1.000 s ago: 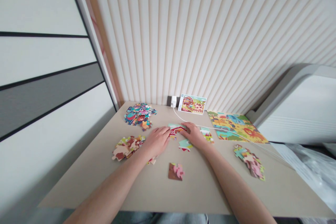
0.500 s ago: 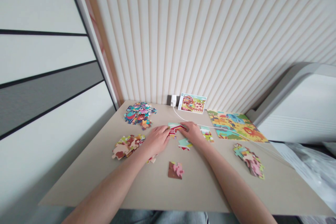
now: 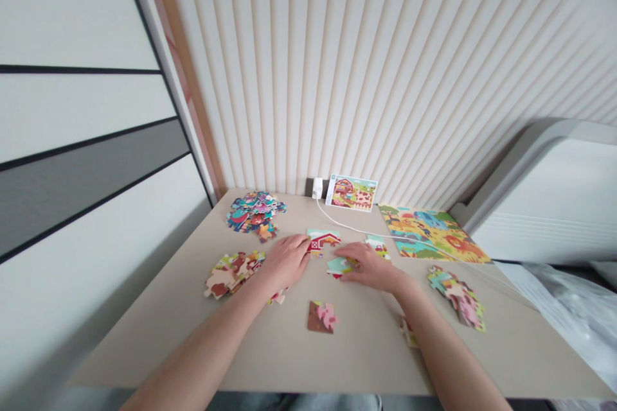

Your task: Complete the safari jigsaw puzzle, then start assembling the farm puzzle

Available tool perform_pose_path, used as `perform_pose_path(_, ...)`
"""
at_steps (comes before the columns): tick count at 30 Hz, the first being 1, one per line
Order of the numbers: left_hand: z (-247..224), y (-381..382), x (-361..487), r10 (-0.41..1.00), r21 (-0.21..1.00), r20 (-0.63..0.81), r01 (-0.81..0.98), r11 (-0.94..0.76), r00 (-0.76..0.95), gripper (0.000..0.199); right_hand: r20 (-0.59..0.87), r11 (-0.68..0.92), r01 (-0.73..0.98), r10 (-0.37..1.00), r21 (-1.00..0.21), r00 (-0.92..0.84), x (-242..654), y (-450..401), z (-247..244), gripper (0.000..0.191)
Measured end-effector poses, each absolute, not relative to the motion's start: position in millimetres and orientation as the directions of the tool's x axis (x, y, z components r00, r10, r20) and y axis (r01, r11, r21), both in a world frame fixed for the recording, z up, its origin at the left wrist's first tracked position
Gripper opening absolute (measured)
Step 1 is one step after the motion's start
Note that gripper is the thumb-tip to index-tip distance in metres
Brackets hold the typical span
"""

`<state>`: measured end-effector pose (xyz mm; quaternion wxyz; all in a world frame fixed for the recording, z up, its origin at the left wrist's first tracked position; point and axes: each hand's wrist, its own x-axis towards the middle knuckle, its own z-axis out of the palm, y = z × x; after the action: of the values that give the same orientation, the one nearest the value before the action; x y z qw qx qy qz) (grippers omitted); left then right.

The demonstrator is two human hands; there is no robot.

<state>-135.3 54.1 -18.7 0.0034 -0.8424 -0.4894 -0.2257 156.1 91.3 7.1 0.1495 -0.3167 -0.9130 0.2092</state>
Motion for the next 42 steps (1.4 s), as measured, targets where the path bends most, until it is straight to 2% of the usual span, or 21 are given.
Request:
perform_pose_path(9,-17,53,-140,0.833,0.191,0.374,0.845,-0.499,0.407,0.033,0.096,0.712,0.547,0.643,-0.440,-0.760,146,80,17,0.057)
perform_pose_path(16,-14,53,-145,0.842,0.183,0.365,0.856,-0.482,0.396,0.031,0.179,0.769,0.550,0.621,-0.326,-0.763,135,71,19,0.064)
perform_pose_path(21,-16,54,-147,0.846,0.183,0.361,0.860,-0.476,0.392,0.032,0.235,0.809,0.542,0.585,-0.225,-0.776,131,72,17,0.062)
perform_pose_path(25,-19,56,-148,0.847,0.191,0.353,0.855,-0.482,0.398,0.034,0.293,0.767,0.613,0.640,-0.187,-0.710,140,88,12,0.061)
perform_pose_path(31,-23,58,-149,0.847,0.200,0.352,0.852,-0.484,0.399,0.036,0.309,0.606,0.740,0.792,-0.294,-0.526,147,124,-1,0.054)
perform_pose_path(37,-24,57,-150,0.847,0.217,0.356,0.847,-0.486,0.395,0.037,0.298,0.597,0.705,0.802,-0.382,-0.518,147,132,-9,0.047)
perform_pose_path(42,-23,56,-150,0.849,0.226,0.355,0.846,-0.483,0.390,0.037,0.277,0.571,0.694,0.821,-0.439,-0.500,165,130,-11,0.053)
